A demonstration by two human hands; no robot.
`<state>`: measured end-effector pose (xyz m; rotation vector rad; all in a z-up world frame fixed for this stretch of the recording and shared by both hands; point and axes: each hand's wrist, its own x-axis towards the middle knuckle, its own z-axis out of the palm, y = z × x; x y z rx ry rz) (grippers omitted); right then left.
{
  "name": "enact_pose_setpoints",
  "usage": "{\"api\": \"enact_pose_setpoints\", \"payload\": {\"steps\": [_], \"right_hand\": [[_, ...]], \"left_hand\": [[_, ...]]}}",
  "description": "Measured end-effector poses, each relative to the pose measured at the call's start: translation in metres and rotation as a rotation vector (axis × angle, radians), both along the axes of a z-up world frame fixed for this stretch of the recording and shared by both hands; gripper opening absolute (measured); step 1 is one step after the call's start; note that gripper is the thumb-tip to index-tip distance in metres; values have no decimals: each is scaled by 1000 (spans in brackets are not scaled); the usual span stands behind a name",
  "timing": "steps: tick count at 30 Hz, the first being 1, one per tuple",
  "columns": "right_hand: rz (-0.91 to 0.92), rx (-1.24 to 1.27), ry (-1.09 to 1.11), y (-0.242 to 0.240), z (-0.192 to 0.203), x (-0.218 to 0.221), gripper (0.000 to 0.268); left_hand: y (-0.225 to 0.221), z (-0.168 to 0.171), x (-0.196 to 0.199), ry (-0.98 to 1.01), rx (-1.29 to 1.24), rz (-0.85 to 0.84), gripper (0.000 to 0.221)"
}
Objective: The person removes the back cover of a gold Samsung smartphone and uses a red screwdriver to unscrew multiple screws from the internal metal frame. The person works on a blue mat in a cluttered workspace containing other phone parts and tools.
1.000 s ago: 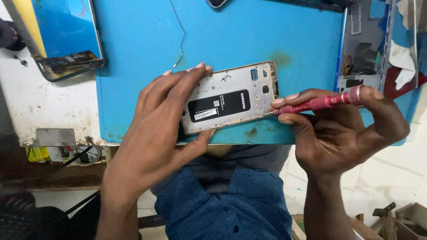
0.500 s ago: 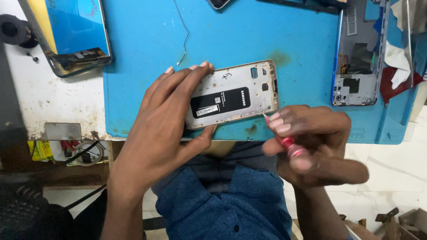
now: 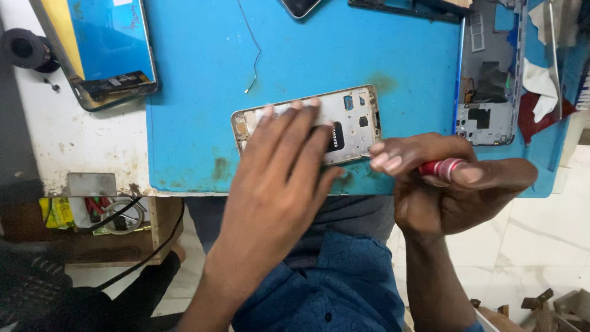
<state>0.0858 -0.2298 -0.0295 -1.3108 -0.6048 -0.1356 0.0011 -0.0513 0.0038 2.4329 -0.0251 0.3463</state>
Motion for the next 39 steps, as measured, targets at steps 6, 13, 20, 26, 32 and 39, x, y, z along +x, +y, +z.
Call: {"api": "enact_pose_setpoints", "payload": {"steps": [6,13,20,26,32,39], "right_hand": [[30,-31,-80,-4,2,-6,33],[-139,-110,-118,7,0,-16,31],[2,-90,-95,8,10,-5,24],[-40,-139,-145,1,5,-2,24],[51,-135,-204,-14,-7,6,27],[18,-161,-228,-19,-12,12,27]], "left_hand": [[-17,-7,12,-35,-368,-174,50],[-7,-4,13,8,-466,-243,51],[-6,-7,12,29,-490,-230,50],[-14,-10,11,-41,-428,-182,48],[-9,3,-6,-154,-384,59,38],[0,21,-37,80,-18,621,45]]}}
